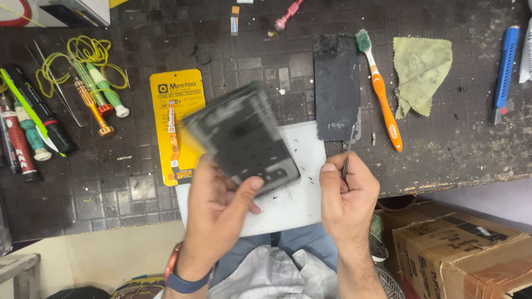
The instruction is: The person uses a metal prying tool to separate the screen assembly from the smartphone frame and then scrapes adhesive residue from the frame's inner surface. The person handles the phone and a replacement screen part while working at a cluttered workbench.
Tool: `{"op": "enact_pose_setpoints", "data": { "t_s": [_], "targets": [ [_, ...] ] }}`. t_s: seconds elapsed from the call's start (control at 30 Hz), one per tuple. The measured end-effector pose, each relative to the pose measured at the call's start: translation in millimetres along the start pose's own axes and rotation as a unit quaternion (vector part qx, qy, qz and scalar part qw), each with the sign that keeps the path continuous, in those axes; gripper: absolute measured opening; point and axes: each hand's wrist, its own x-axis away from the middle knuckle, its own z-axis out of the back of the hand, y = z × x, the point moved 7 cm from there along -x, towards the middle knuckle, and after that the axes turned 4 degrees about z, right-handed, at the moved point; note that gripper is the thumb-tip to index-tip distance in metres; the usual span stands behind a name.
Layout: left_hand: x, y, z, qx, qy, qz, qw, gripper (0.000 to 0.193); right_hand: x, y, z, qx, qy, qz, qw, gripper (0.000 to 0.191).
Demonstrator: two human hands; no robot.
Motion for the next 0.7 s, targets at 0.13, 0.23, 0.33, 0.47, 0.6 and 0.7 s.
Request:
{"op": "enact_pose_setpoints", "data": {
  "t_s": [0.13, 0.23, 0.33, 0.47, 0.6, 0.7],
  "targets": [
    [-2, -22, 18, 0.013, 0.005, 0.065, 0.998, 0.022, -2, 2, 0, -0.026, -0.003, -0.005, 1.000, 0.007],
    [0, -31, 21, -0.138, -0.023, 0.093, 0.986, 0.014, -5, -5, -3, -0.038, -0.011, -0.018, 0.999, 0.007],
    [-3, -30, 16, 0.037, -0.031, 0.042, 0.998, 0.032, -9, -14, -6, 0.097, -0.018, -0.038, 0.994, 0.037],
    [-6, -36, 9, -0.018, -0.042, 0.058, 0.997, 0.024, 1, -44, -7, 0.133, -0.053, 0.046, 0.989, 0.069],
    [-23, -40, -5, 0.029, -0.059, 0.054, 0.996, 0.027, 13, -50, -4, 0.206, -0.118, 0.042, 0.970, 0.081],
    [-37, -42, -17, 0.046, -0.076, 0.054, 0.995, 0.028, 12, -47, -1, 0.248, -0.148, 0.053, 0.956, 0.074]
  ]
}}
